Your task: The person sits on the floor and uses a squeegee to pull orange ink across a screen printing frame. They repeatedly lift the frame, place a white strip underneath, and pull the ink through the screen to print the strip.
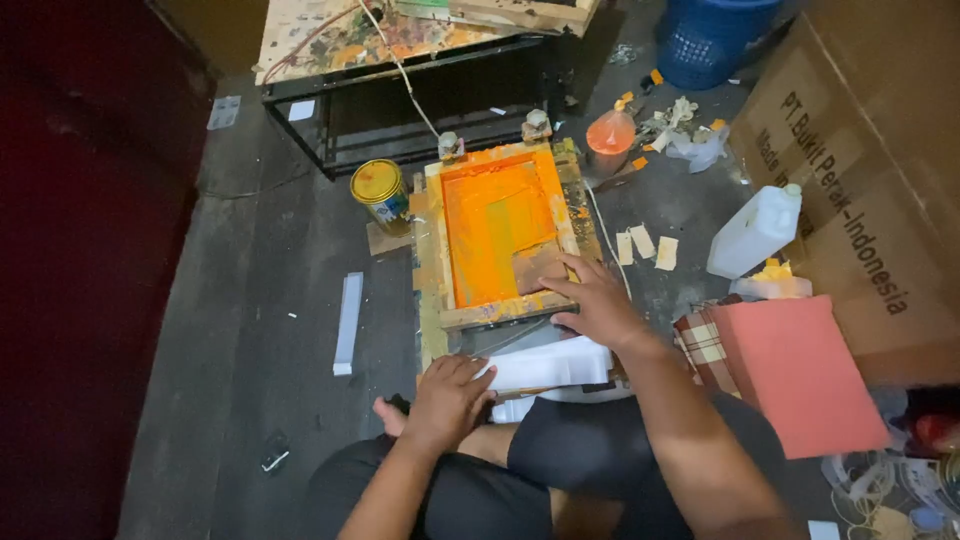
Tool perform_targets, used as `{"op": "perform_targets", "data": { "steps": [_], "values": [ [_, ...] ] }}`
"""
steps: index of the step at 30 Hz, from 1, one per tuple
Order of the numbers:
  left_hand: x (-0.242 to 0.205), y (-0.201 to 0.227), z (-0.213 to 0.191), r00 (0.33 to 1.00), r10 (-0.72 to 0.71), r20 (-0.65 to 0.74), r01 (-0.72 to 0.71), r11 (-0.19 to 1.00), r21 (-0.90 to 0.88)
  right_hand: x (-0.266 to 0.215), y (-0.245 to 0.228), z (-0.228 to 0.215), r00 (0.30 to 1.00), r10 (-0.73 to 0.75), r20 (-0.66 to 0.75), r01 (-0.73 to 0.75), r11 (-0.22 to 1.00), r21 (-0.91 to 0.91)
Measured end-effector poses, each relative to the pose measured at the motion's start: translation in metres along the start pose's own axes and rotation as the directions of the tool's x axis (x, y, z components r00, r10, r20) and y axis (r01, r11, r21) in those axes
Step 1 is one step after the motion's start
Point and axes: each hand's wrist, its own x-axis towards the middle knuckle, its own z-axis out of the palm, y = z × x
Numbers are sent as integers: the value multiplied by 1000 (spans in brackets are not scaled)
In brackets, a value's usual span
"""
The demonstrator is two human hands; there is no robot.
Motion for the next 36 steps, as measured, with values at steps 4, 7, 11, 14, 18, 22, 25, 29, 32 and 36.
{"op": "perform_targets", "data": {
  "steps": [4,7,11,14,18,22,25,29,32,36],
  "values": [
    [3,2,-2,1000,-3,22,3,1000,-26,3,12,11,998,-36,-44,35,999,-31],
    [0,3,0,1000,1,-12,-1,1000,-9,3,12,13,991,-88,-99,86,996,-24],
    [-8,-3,15,1000,15,6,-15,999,45,4,11,13,999,-4,-43,4,1000,-4],
    [-8,-2,18,999,33,-8,-33,998,50,3,11,14,999,6,-43,-7,1000,-18],
    [-10,-2,24,996,68,-51,-63,994,87,4,16,18,997,-13,-75,11,1000,-29],
    [-8,1,21,998,53,-18,-52,996,74,4,17,19,998,-3,-69,0,999,-44],
    [-11,-3,32,995,18,-97,-1,986,167,3,16,19,993,0,-119,-4,1000,-27],
    [-9,-1,27,991,41,-131,-19,987,161,3,21,23,993,-13,-120,5,998,-65],
    [-8,-1,26,985,52,-162,-28,988,150,4,25,26,991,-26,-135,17,998,-67],
    [-9,-4,36,973,92,-210,-51,980,192,2,17,21,983,-72,-168,63,996,-62]
  ]
}}
